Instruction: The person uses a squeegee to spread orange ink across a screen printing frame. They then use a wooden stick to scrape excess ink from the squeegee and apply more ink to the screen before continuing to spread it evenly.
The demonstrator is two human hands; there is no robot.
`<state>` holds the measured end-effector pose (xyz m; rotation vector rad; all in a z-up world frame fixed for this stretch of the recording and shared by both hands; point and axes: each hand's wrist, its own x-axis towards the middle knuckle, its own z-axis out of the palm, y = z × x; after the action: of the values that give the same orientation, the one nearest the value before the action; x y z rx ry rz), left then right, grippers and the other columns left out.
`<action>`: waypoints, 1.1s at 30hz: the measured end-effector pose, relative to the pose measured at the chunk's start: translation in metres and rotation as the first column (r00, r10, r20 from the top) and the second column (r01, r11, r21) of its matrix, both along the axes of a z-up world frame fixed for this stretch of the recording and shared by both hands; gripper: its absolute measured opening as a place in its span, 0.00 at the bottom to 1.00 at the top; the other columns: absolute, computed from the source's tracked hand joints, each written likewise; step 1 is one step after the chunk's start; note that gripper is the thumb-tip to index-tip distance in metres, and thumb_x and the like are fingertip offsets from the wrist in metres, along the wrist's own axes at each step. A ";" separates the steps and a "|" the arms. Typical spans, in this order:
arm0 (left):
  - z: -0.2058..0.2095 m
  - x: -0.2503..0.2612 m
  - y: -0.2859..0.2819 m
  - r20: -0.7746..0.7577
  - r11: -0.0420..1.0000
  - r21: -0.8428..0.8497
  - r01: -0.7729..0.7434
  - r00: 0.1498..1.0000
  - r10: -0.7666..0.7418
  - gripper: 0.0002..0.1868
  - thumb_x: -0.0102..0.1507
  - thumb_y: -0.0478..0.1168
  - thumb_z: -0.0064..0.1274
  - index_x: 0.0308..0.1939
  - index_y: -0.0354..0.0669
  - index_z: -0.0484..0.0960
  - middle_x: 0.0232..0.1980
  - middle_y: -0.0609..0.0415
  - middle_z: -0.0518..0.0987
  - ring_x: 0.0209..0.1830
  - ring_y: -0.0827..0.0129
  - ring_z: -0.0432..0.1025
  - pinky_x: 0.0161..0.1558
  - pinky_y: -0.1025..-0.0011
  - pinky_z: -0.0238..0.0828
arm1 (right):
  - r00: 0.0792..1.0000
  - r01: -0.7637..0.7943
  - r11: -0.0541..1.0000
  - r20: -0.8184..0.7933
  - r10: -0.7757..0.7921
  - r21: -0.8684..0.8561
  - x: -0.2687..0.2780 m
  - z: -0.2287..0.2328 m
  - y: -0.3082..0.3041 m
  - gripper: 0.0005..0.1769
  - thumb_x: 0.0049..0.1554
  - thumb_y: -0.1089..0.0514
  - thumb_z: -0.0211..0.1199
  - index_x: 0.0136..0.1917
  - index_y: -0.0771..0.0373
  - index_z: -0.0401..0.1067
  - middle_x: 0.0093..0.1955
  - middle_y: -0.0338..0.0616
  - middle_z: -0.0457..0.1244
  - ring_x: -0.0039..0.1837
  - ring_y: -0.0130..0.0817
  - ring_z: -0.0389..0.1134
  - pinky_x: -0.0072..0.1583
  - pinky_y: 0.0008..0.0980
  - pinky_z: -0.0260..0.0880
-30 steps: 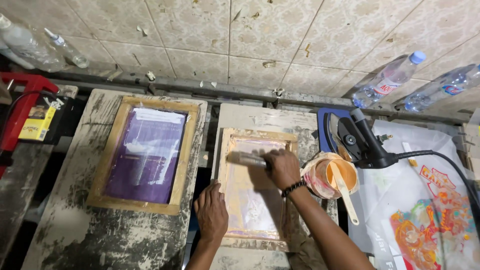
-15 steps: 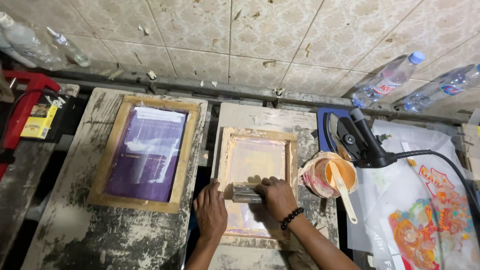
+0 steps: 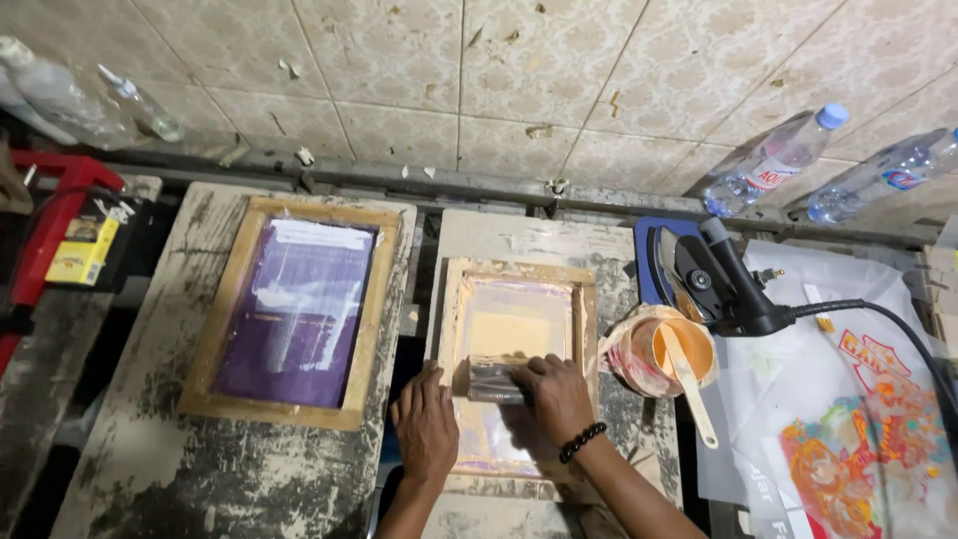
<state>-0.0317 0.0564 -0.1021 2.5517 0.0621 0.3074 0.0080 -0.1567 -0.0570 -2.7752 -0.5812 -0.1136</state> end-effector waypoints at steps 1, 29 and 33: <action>-0.001 -0.004 -0.001 -0.004 1.000 -0.002 -0.003 1.000 0.003 0.18 0.74 0.48 0.34 0.63 0.55 0.75 0.68 0.63 0.77 0.66 0.64 0.69 0.54 0.58 0.61 | 1.000 -0.003 1.000 -0.004 0.003 -0.002 0.005 0.003 -0.003 0.12 0.51 0.62 0.70 0.50 0.54 0.78 0.44 0.42 0.71 0.43 0.39 0.69 0.46 0.41 0.71; -0.001 -0.002 0.001 -0.010 1.000 -0.014 -0.009 1.000 0.009 0.18 0.74 0.48 0.35 0.63 0.56 0.75 0.68 0.65 0.76 0.67 0.66 0.68 0.56 0.58 0.61 | 0.983 0.143 0.985 0.132 -0.130 -0.098 0.048 -0.038 -0.002 0.17 0.53 0.60 0.71 0.56 0.51 0.78 0.44 0.40 0.70 0.43 0.39 0.66 0.42 0.38 0.70; -0.005 -0.003 0.002 -0.004 1.000 -0.019 -0.004 1.000 0.004 0.18 0.74 0.49 0.34 0.63 0.56 0.76 0.69 0.65 0.76 0.67 0.65 0.68 0.56 0.59 0.61 | 0.993 0.098 0.994 0.077 -0.094 -0.048 0.007 -0.036 0.002 0.28 0.46 0.55 0.79 0.60 0.55 0.75 0.51 0.41 0.71 0.49 0.37 0.68 0.51 0.39 0.72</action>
<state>-0.0352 0.0583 -0.1073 2.5340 0.0713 0.3020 0.0146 -0.1545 -0.0930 -2.8602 -0.4757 -0.2275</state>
